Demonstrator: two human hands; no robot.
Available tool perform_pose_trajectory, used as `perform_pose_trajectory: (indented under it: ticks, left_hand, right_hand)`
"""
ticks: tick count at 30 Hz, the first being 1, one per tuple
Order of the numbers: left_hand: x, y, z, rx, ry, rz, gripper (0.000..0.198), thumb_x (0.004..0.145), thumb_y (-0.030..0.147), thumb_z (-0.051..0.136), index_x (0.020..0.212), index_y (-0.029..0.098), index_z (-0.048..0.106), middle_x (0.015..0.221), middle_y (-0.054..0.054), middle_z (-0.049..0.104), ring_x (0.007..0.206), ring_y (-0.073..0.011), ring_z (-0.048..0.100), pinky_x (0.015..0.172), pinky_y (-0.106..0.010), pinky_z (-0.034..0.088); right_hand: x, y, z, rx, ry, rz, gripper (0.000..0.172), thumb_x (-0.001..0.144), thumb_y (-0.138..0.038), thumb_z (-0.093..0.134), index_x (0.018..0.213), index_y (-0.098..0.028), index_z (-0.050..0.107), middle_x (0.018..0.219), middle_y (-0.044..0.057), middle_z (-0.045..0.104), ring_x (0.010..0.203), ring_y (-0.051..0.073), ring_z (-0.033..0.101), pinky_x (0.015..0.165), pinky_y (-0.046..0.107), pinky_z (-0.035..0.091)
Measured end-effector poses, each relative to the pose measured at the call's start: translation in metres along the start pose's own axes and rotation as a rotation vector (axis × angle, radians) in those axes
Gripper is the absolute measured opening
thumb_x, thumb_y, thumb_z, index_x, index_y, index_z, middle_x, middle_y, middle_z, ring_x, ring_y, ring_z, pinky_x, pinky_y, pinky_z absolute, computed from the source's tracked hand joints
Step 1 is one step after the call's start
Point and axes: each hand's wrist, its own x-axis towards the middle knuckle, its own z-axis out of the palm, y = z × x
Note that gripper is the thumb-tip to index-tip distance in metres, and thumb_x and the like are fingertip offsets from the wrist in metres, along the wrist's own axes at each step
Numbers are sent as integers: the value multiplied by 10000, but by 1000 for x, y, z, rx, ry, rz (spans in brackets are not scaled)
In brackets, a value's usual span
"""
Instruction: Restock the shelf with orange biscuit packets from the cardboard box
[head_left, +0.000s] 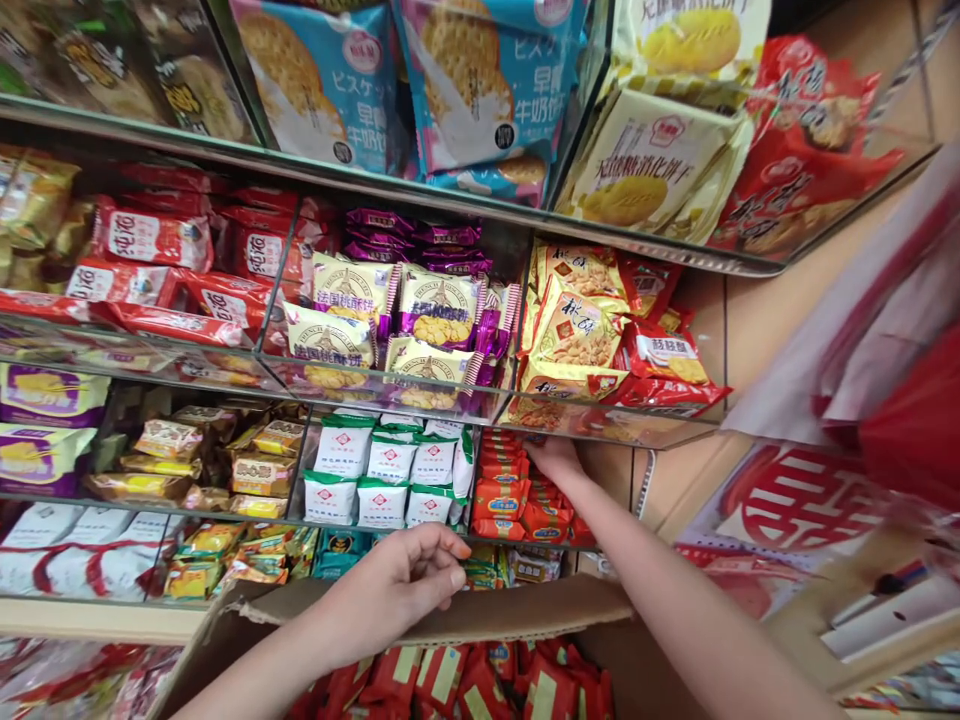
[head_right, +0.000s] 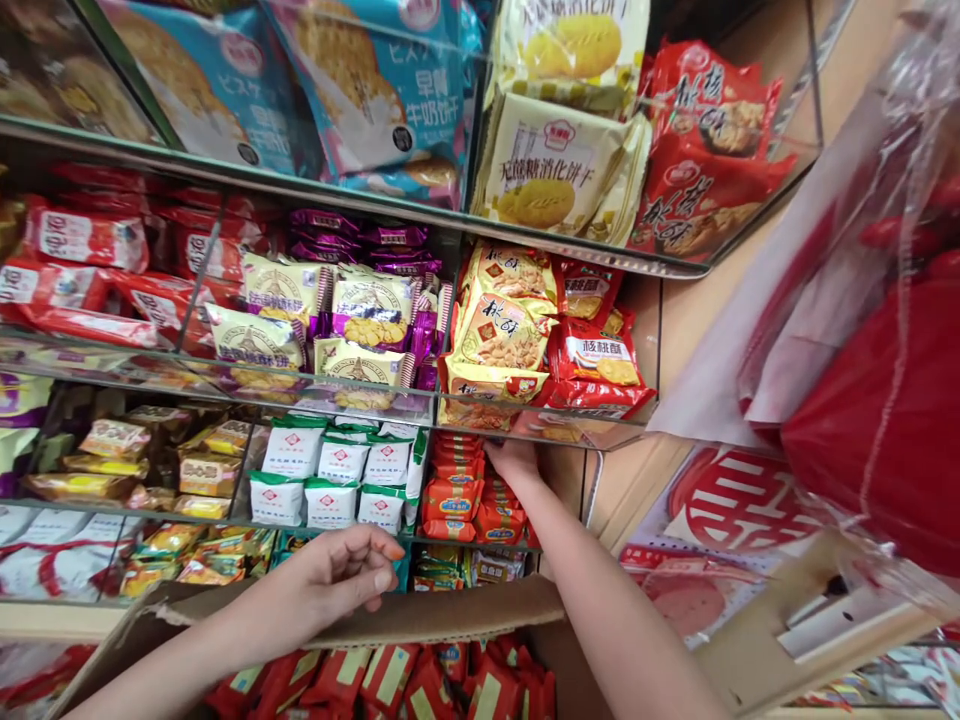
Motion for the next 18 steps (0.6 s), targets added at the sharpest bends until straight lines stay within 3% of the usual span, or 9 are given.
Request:
perform_pose_trajectory:
  ticks: [7, 18]
  left_hand:
    - [1, 3, 0, 24, -32, -55, 277, 759, 410, 532, 894, 171, 499, 680, 34, 478, 651, -112, 477, 595, -230, 336]
    - [2, 3, 5, 155, -53, -66, 280, 781, 423, 499, 897, 168, 506, 641, 49, 408, 586, -83, 360, 535, -206, 297]
  right_hand:
    - [4, 10, 1, 30, -28, 15, 317, 705, -320, 582, 984, -175, 616, 1105, 89, 597, 1189, 279, 401, 1004, 382, 275]
    - [7, 25, 7, 218, -91, -22, 279, 678, -254, 562, 948, -206, 615, 1030, 53, 643, 1036, 227, 543, 907, 362, 398]
